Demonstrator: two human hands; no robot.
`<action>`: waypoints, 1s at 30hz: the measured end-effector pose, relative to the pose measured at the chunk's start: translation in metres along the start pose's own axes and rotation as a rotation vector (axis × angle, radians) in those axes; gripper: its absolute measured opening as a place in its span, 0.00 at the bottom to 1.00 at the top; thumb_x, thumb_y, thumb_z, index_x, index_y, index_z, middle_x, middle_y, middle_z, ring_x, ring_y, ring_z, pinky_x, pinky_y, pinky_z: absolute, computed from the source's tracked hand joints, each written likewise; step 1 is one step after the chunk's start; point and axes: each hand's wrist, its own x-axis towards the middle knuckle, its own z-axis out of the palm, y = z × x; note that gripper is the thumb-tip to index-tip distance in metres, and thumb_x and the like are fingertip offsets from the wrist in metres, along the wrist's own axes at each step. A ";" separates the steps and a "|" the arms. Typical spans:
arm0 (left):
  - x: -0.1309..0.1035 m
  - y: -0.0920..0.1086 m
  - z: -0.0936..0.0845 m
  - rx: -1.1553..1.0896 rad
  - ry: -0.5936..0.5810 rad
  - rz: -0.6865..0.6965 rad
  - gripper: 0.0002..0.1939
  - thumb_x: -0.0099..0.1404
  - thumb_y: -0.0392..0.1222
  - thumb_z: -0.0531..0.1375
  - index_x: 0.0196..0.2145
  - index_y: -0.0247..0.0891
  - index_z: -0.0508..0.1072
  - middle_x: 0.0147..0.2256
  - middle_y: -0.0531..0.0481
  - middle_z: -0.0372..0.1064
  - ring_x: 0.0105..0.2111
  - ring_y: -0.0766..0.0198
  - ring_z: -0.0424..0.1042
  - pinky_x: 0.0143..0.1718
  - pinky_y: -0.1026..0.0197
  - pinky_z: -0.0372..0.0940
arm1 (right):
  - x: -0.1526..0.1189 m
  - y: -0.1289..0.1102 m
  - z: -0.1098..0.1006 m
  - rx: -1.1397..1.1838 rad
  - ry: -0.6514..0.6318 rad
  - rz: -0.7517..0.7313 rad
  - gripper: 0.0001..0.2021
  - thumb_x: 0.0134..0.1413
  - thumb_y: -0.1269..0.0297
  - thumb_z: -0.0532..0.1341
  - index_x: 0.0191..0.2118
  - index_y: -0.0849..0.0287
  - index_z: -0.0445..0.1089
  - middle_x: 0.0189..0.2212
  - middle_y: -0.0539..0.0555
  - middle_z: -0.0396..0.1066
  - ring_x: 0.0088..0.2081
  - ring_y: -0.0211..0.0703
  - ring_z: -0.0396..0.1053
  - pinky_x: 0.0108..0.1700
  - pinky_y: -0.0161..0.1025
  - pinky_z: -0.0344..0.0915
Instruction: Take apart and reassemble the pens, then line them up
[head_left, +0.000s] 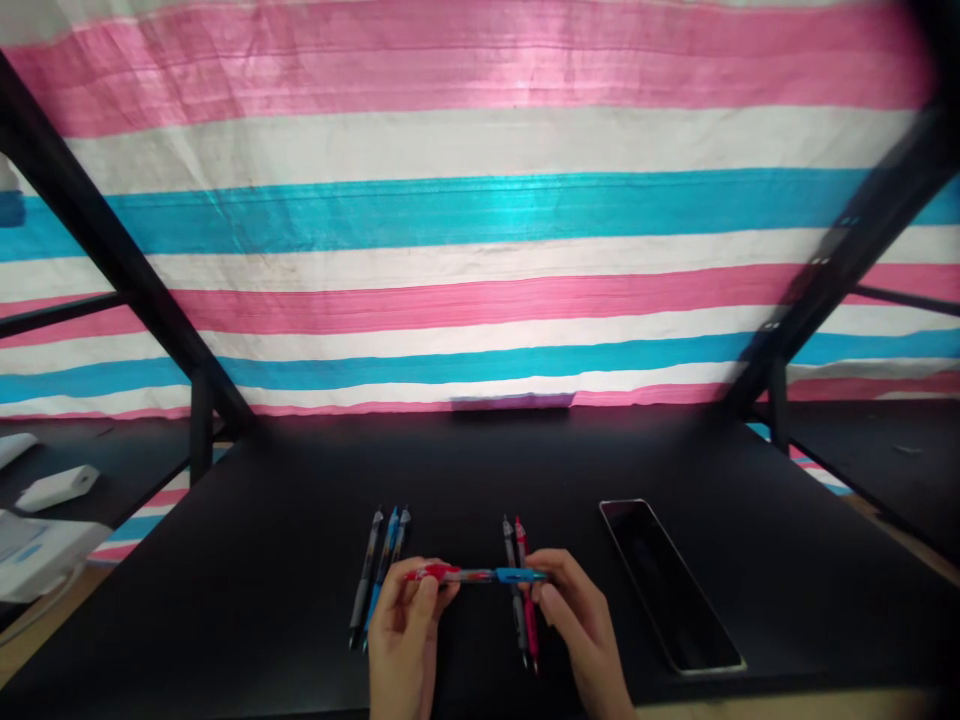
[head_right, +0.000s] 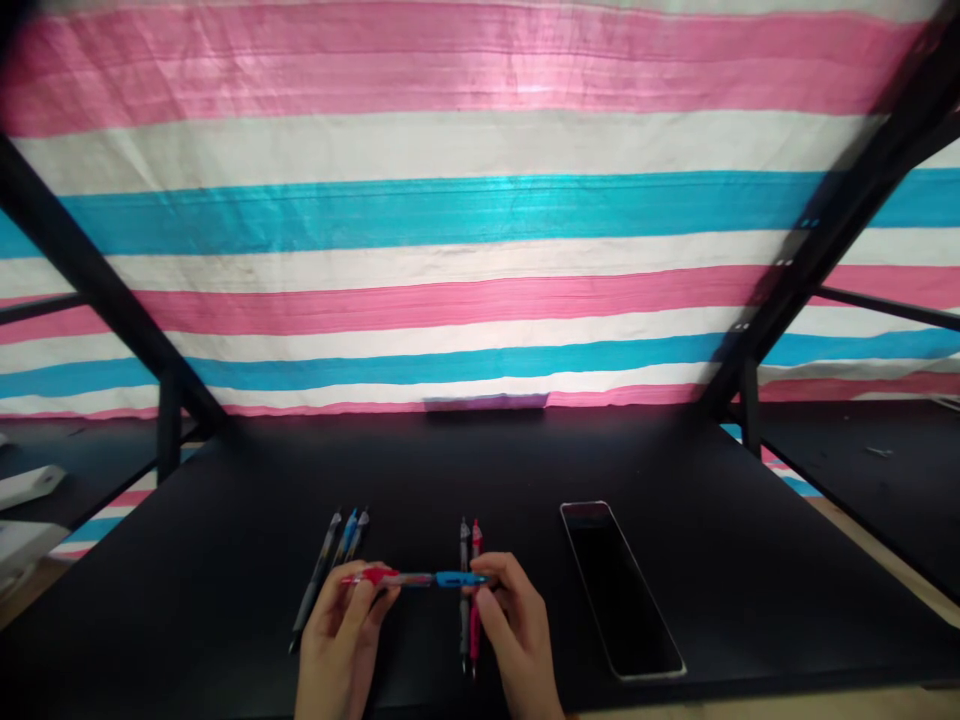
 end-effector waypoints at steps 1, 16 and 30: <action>0.000 0.000 0.000 0.000 -0.003 0.002 0.14 0.53 0.49 0.73 0.33 0.40 0.78 0.31 0.52 0.75 0.33 0.64 0.75 0.39 0.62 0.74 | 0.000 -0.001 0.000 0.002 -0.006 0.013 0.18 0.65 0.48 0.57 0.35 0.58 0.73 0.27 0.52 0.71 0.27 0.40 0.66 0.30 0.34 0.63; -0.002 0.005 0.004 -0.020 0.024 0.013 0.15 0.52 0.52 0.73 0.32 0.41 0.78 0.30 0.52 0.74 0.32 0.64 0.74 0.38 0.61 0.74 | -0.002 0.015 -0.006 0.146 0.108 0.071 0.13 0.57 0.53 0.67 0.38 0.58 0.75 0.23 0.51 0.71 0.24 0.40 0.67 0.28 0.35 0.64; 0.000 0.004 0.000 -0.132 0.030 0.025 0.14 0.52 0.50 0.73 0.30 0.41 0.78 0.28 0.52 0.74 0.30 0.65 0.73 0.36 0.63 0.73 | -0.001 0.021 -0.009 0.546 0.323 0.012 0.07 0.55 0.59 0.70 0.35 0.55 0.79 0.29 0.50 0.67 0.27 0.35 0.65 0.25 0.31 0.62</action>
